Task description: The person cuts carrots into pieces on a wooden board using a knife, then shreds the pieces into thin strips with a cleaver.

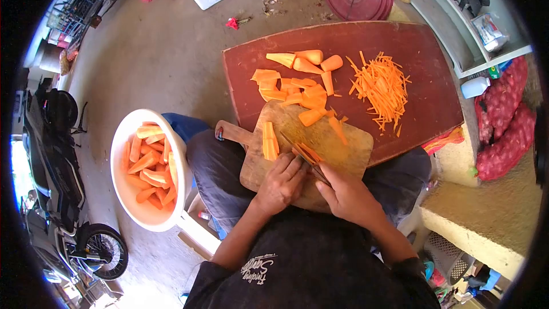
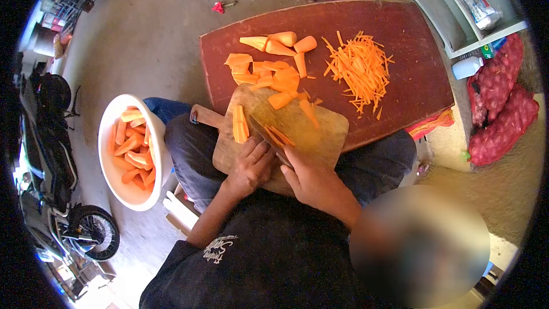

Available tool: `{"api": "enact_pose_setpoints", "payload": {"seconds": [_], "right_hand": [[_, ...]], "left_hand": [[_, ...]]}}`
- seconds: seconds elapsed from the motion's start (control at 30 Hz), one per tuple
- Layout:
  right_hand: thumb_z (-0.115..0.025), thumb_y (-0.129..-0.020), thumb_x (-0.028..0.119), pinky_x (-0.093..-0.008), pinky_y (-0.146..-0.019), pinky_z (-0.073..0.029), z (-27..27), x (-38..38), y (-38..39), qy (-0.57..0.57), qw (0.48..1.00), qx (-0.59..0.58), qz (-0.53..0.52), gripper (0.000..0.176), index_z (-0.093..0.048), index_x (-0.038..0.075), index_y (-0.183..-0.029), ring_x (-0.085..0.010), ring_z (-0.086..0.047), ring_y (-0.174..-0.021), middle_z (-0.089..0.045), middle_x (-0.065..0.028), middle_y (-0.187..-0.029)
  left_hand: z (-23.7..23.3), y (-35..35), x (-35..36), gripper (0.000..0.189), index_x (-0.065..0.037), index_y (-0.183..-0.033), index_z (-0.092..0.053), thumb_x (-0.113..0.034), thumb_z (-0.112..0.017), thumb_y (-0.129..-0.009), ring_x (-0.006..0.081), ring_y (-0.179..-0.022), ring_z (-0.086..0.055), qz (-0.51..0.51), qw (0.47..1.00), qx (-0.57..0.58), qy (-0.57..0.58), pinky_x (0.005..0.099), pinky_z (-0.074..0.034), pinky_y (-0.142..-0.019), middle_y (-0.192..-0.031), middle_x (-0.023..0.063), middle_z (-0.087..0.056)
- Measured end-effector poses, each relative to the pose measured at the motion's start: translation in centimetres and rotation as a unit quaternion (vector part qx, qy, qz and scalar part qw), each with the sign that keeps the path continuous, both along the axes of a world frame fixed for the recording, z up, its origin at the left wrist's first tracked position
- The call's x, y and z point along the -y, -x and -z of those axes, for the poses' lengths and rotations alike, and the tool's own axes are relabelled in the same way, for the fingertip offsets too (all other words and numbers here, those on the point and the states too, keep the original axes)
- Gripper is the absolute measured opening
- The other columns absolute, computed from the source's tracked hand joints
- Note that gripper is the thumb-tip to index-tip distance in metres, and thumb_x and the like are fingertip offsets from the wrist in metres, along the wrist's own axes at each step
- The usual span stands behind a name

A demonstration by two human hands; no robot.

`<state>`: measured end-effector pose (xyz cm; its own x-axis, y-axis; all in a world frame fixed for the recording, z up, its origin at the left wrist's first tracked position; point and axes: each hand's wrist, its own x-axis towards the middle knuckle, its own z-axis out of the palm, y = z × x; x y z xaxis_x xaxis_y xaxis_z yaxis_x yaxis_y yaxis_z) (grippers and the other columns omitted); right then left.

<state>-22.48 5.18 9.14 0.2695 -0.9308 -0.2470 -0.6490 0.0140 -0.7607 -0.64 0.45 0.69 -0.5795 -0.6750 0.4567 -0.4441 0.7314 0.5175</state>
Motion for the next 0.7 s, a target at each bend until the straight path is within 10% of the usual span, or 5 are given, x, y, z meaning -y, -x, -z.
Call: {"api": "enact_pose_setpoints", "payload": {"seconds": [0.7], "right_hand": [[-0.065, -0.108, 0.019, -0.0544, -0.096, -0.055, -0.5, -0.1, -1.0, -0.006, 1.0, -0.018, 0.005, 0.046, -0.056, -0.002, -0.147, -0.052, -0.07, -0.112, -0.072, -0.0332, -0.117]], "left_hand": [[0.1, -0.4, 0.1, 0.045, 0.006, -0.117, -0.076, -0.007, -0.073, -0.074, 0.0403, -0.121, -0.067, 0.011, 1.0, 0.002, -0.007, 0.0523, -0.055, -0.111, -0.122, 0.0195, -0.07]]}}
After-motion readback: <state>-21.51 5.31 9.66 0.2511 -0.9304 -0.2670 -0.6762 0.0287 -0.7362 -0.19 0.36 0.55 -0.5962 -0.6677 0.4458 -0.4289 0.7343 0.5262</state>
